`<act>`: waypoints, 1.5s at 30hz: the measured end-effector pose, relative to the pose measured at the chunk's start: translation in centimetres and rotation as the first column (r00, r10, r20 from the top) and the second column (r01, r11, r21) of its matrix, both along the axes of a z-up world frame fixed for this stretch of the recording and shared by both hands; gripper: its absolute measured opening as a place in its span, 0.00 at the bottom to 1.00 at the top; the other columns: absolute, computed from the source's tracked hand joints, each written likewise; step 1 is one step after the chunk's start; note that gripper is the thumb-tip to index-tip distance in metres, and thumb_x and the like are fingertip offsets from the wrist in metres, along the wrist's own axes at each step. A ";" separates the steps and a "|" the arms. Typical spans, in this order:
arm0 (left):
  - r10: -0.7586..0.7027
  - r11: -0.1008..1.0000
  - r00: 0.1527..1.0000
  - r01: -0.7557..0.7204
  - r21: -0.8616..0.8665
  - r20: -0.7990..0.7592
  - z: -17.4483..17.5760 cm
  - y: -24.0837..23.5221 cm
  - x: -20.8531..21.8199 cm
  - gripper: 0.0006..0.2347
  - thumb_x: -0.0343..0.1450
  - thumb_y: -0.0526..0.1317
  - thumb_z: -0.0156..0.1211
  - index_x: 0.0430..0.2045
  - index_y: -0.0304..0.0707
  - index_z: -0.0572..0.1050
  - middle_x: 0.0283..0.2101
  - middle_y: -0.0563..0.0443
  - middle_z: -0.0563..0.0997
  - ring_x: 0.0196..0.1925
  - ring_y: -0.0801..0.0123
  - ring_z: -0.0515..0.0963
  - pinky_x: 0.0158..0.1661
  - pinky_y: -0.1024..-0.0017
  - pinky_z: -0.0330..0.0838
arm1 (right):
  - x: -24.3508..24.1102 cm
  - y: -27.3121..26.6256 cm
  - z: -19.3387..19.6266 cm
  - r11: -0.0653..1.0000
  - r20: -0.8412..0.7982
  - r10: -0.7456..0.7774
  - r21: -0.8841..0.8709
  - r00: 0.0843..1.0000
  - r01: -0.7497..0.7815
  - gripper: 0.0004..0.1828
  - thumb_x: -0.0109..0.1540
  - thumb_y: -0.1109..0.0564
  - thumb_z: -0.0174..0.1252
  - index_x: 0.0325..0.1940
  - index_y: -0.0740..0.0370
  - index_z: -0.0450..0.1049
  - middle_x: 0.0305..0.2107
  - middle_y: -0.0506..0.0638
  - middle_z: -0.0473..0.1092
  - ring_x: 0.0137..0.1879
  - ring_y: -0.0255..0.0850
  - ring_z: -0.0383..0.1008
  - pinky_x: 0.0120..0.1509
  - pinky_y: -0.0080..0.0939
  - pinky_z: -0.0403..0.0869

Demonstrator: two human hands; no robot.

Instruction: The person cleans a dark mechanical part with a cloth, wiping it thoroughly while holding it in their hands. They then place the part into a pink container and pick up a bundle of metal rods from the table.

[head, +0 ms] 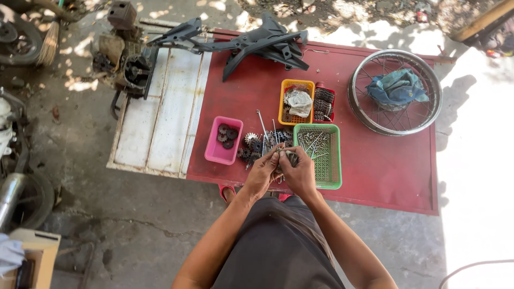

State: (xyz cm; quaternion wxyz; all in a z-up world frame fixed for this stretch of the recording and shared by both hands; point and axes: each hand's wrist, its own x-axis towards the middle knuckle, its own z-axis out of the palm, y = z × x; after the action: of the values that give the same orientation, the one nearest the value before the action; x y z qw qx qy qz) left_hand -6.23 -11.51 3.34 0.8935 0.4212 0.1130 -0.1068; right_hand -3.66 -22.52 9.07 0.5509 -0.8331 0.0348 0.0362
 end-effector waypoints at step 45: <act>-0.134 0.985 0.980 0.116 0.125 0.145 4.5 4.5 2.8 0.20 0.81 0.40 0.48 0.70 0.39 0.62 0.68 0.30 0.67 0.68 0.32 0.63 0.62 0.28 0.54 | 2.8 2.4 -3.2 0.986 0.307 -0.104 -0.092 0.946 0.138 0.09 0.63 0.53 0.62 0.37 0.61 0.78 0.27 0.63 0.74 0.33 0.58 0.77 0.36 0.53 0.71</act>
State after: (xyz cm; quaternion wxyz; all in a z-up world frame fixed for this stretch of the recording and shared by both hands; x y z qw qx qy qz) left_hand -3.47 -6.97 7.87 0.8651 0.4855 0.0236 -0.1236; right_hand -0.89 -20.11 5.91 0.5034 -0.8546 0.0036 -0.1271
